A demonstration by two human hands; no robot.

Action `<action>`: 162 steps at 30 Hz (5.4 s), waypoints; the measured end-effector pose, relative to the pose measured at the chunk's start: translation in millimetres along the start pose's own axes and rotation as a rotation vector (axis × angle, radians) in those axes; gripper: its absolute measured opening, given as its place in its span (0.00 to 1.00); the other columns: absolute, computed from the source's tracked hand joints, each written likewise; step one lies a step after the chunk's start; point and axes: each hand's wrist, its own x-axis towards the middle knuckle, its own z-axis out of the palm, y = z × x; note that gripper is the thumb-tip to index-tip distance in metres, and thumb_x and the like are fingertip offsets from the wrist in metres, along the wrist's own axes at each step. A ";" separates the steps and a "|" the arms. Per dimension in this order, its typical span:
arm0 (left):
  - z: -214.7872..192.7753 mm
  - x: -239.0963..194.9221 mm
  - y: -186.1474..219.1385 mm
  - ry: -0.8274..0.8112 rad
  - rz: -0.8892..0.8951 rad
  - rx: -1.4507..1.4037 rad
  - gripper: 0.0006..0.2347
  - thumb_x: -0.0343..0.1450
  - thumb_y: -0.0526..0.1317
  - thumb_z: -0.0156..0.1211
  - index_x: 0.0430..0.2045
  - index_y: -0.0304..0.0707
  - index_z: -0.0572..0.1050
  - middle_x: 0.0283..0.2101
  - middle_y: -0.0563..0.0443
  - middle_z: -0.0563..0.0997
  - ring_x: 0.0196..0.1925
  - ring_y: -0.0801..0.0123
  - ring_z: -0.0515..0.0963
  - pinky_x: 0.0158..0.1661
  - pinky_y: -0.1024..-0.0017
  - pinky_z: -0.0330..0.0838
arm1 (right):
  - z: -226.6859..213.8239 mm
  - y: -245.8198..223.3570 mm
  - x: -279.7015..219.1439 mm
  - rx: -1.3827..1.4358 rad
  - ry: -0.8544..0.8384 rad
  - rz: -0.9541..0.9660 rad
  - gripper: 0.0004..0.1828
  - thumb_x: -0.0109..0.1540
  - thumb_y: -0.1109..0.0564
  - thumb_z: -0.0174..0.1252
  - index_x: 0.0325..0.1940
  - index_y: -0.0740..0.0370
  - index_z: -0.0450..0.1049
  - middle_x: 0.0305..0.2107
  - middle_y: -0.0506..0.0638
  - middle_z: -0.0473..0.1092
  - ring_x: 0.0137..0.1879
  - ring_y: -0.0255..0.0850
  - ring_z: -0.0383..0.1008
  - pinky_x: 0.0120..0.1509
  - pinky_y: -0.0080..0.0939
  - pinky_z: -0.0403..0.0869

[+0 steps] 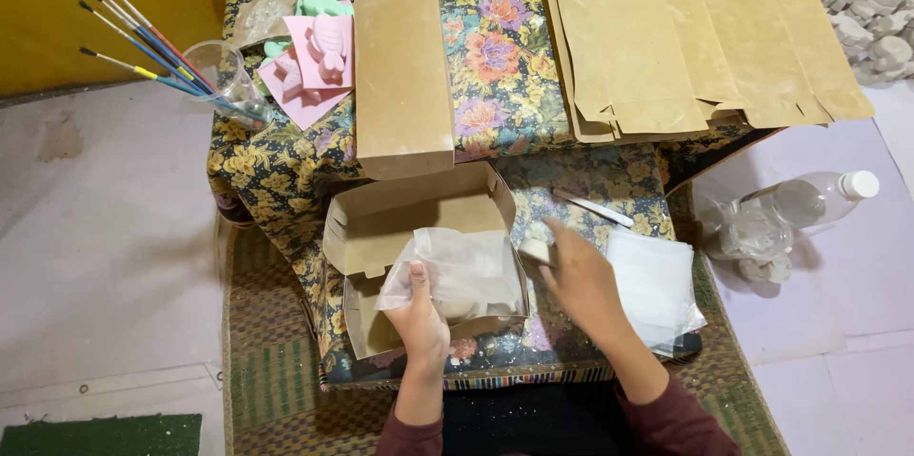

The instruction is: The person uses a small tool to scrape and smooth the surface of a white decorative shell-shaped object. After finishing, the person places the object into a clear plastic bag and sets it in a cardboard box. The workspace contains other similar white objects, paintbrushes, and packaging materials.

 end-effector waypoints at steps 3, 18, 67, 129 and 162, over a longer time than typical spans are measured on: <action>-13.2 1.6 -27.0 -0.013 0.014 0.033 0.05 0.73 0.39 0.64 0.30 0.41 0.75 0.28 0.63 0.73 0.30 0.86 0.69 0.36 0.83 0.71 | 2.5 3.1 -6.2 -0.185 0.008 -0.139 0.24 0.60 0.56 0.66 0.60 0.59 0.73 0.36 0.53 0.77 0.42 0.47 0.81 0.47 0.43 0.80; -11.4 -23.9 -57.2 -0.200 -0.067 0.173 0.12 0.72 0.46 0.60 0.24 0.37 0.77 0.25 0.55 0.79 0.23 0.75 0.75 0.20 0.82 0.72 | 2.4 11.8 -64.9 1.522 0.385 0.362 0.26 0.58 0.52 0.66 0.53 0.63 0.64 0.45 0.61 0.74 0.51 0.50 0.79 0.63 0.47 0.77; 28.7 -62.8 -44.4 -0.969 -0.370 0.137 0.29 0.74 0.55 0.43 0.67 0.37 0.58 0.63 0.40 0.72 0.62 0.56 0.74 0.56 0.67 0.78 | -0.9 49.7 -57.8 1.700 -0.026 0.286 0.32 0.54 0.54 0.66 0.61 0.69 0.74 0.45 0.56 0.78 0.49 0.46 0.78 0.52 0.44 0.76; 69.5 -64.5 -49.1 -0.325 -0.823 0.130 0.17 0.72 0.45 0.54 0.51 0.32 0.73 0.48 0.45 0.78 0.47 0.63 0.74 0.53 0.69 0.67 | -13.1 60.7 -28.5 1.540 -0.328 0.440 0.41 0.55 0.48 0.63 0.70 0.66 0.66 0.58 0.59 0.73 0.56 0.48 0.75 0.56 0.43 0.74; 58.4 -74.7 -64.2 -0.953 -0.776 0.221 0.20 0.75 0.53 0.56 0.44 0.28 0.72 0.40 0.38 0.81 0.38 0.59 0.83 0.41 0.65 0.79 | -74.8 23.3 -57.4 1.052 0.226 0.223 0.18 0.71 0.51 0.55 0.32 0.60 0.83 0.24 0.47 0.76 0.37 0.33 0.69 0.46 0.42 0.75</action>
